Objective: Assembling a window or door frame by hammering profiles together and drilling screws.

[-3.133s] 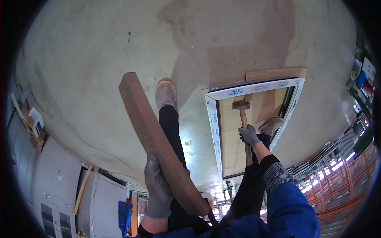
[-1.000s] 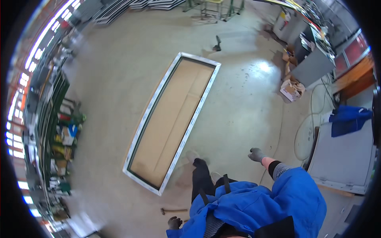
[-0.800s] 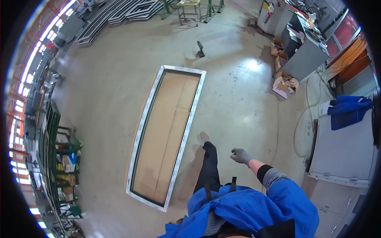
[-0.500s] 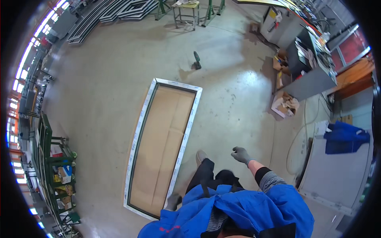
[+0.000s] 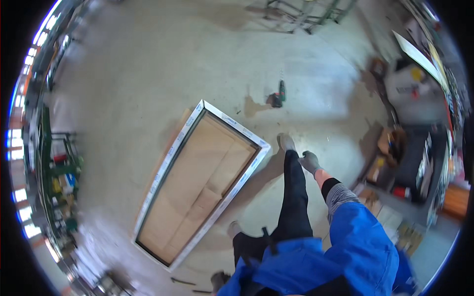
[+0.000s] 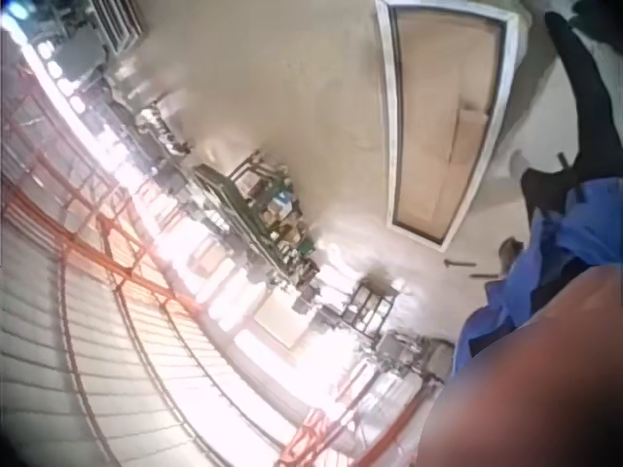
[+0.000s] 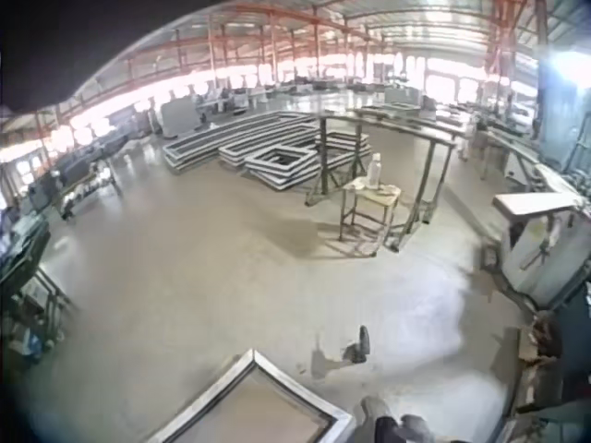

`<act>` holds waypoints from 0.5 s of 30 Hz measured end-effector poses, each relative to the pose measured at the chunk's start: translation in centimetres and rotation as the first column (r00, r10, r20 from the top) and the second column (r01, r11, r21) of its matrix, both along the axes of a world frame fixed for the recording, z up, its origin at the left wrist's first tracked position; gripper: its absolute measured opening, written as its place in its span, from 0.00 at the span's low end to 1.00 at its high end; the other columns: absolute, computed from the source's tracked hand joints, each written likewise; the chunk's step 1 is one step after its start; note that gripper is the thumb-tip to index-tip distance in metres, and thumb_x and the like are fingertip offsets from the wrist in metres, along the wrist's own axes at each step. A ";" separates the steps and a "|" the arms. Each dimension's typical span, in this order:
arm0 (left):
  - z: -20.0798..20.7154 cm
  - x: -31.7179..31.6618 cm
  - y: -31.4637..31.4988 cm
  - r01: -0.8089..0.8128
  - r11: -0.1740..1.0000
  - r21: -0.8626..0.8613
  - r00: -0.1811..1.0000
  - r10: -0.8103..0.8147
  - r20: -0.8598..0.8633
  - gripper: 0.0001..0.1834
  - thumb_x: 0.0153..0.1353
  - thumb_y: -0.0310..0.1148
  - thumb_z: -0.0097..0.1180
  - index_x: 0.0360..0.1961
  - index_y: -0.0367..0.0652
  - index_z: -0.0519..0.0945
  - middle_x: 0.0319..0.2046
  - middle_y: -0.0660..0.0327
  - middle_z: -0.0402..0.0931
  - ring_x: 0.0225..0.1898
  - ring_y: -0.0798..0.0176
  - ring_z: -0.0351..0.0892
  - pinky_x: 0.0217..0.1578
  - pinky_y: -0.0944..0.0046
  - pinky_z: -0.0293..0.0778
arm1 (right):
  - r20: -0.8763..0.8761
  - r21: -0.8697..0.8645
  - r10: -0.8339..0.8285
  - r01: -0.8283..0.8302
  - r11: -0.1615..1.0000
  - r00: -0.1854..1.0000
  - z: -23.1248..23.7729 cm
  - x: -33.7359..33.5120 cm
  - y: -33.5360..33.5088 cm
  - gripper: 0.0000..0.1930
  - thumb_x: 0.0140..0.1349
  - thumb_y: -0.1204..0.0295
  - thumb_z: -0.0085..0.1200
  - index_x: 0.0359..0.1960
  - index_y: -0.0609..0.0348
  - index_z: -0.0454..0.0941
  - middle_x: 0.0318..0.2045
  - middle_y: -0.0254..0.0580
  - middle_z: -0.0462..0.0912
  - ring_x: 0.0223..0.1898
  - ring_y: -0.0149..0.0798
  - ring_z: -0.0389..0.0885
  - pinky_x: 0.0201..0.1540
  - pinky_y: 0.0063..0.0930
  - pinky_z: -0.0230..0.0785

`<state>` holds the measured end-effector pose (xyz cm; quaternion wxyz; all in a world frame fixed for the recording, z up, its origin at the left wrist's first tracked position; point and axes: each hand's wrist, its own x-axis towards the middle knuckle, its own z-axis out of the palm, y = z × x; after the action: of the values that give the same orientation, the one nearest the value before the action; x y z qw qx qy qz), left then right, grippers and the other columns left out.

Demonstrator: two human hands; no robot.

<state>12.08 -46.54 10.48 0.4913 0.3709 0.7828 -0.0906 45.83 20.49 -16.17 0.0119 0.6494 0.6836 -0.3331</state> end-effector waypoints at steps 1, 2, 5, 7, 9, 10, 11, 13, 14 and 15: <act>-4.3 3.1 6.4 -0.010 1.000 0.014 0.998 0.009 0.068 0.15 0.60 0.35 0.60 0.39 0.31 0.82 0.29 0.55 0.83 0.30 0.58 0.84 0.34 0.59 0.81 | 0.125 0.099 -0.018 0.006 0.995 0.992 -4.0 4.4 8.9 0.24 0.55 0.56 0.60 0.47 0.62 0.82 0.40 0.60 0.86 0.46 0.58 0.84 0.52 0.45 0.75; -5.5 5.9 9.7 -0.129 0.991 -0.036 0.984 0.132 0.116 0.15 0.61 0.35 0.59 0.40 0.31 0.82 0.30 0.55 0.82 0.31 0.58 0.83 0.35 0.59 0.81 | 0.213 0.161 -0.011 -0.024 0.987 0.977 -7.9 5.7 16.0 0.26 0.56 0.56 0.60 0.52 0.62 0.82 0.43 0.60 0.86 0.49 0.57 0.84 0.54 0.43 0.74; -2.4 13.6 14.6 -0.512 0.813 -0.278 0.839 0.542 0.039 0.14 0.62 0.34 0.59 0.42 0.32 0.81 0.31 0.56 0.82 0.33 0.59 0.82 0.37 0.59 0.80 | 0.257 0.304 -0.033 -0.048 0.951 0.966 -18.1 0.6 31.3 0.51 0.56 0.36 0.60 0.64 0.75 0.66 0.51 0.69 0.81 0.55 0.61 0.80 0.59 0.46 0.71; 1.5 18.6 18.0 -0.708 0.583 -0.400 0.666 0.740 -0.100 0.14 0.63 0.33 0.58 0.44 0.33 0.81 0.32 0.57 0.81 0.34 0.59 0.81 0.38 0.59 0.79 | 0.107 0.305 -0.111 0.073 0.949 0.988 -23.0 -4.6 37.7 0.57 0.51 0.32 0.62 0.66 0.75 0.62 0.50 0.67 0.82 0.54 0.62 0.81 0.55 0.47 0.73; 7.7 21.8 21.9 -0.841 0.307 -0.445 0.463 0.834 -0.300 0.14 0.64 0.32 0.57 0.45 0.33 0.81 0.33 0.57 0.81 0.35 0.59 0.80 0.40 0.59 0.78 | -0.015 -0.043 -0.262 0.261 0.964 0.965 -24.2 -12.5 38.1 0.42 0.50 0.44 0.68 0.53 0.72 0.73 0.40 0.60 0.85 0.42 0.53 0.87 0.45 0.40 0.76; 7.8 22.5 23.4 -0.870 0.210 -0.447 0.375 0.869 -0.322 0.14 0.64 0.32 0.57 0.46 0.34 0.81 0.34 0.57 0.81 0.36 0.59 0.80 0.41 0.59 0.78 | -0.006 -0.024 -0.343 0.343 0.939 0.939 -25.3 -12.2 40.0 0.34 0.49 0.49 0.70 0.45 0.68 0.76 0.35 0.52 0.85 0.35 0.44 0.87 0.40 0.37 0.77; 7.8 23.1 24.7 -0.890 0.110 -0.444 0.282 0.895 -0.345 0.14 0.64 0.32 0.57 0.47 0.34 0.81 0.34 0.58 0.81 0.36 0.59 0.79 0.42 0.59 0.77 | 0.030 -0.021 -0.341 0.341 0.940 0.940 -26.1 -11.6 41.1 0.33 0.48 0.49 0.71 0.45 0.67 0.77 0.34 0.49 0.85 0.34 0.42 0.86 0.39 0.36 0.77; 8.3 24.3 27.0 -0.896 -0.093 -0.434 0.085 0.923 -0.375 0.14 0.65 0.31 0.56 0.48 0.35 0.80 0.35 0.58 0.80 0.37 0.59 0.78 0.43 0.59 0.76 | 0.047 0.000 -0.267 0.267 0.964 0.963 -25.9 -9.9 42.2 0.32 0.48 0.50 0.71 0.44 0.65 0.77 0.32 0.46 0.85 0.33 0.42 0.86 0.37 0.36 0.77; 7.7 25.1 27.9 -0.887 -0.196 -0.419 -0.025 0.925 -0.379 0.14 0.66 0.31 0.56 0.49 0.35 0.80 0.36 0.58 0.80 0.38 0.59 0.78 0.44 0.59 0.76 | 0.018 0.020 -0.190 0.190 0.982 0.982 -25.1 -9.3 42.0 0.32 0.48 0.50 0.71 0.44 0.64 0.77 0.32 0.46 0.86 0.33 0.44 0.86 0.37 0.38 0.77; 8.0 25.9 28.5 -0.867 -0.303 -0.396 -0.138 0.909 -0.394 0.14 0.66 0.30 0.56 0.50 0.35 0.80 0.36 0.59 0.80 0.39 0.60 0.77 0.45 0.59 0.76 | 0.094 0.018 -0.082 0.080 0.997 0.992 -23.3 -10.1 40.2 0.31 0.49 0.50 0.70 0.44 0.64 0.77 0.32 0.48 0.86 0.33 0.47 0.86 0.38 0.41 0.77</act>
<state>38.00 -18.01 18.52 0.4937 -0.5105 0.6964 0.1035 35.68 60.68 -39.47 0.0262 0.6917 0.6576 -0.2973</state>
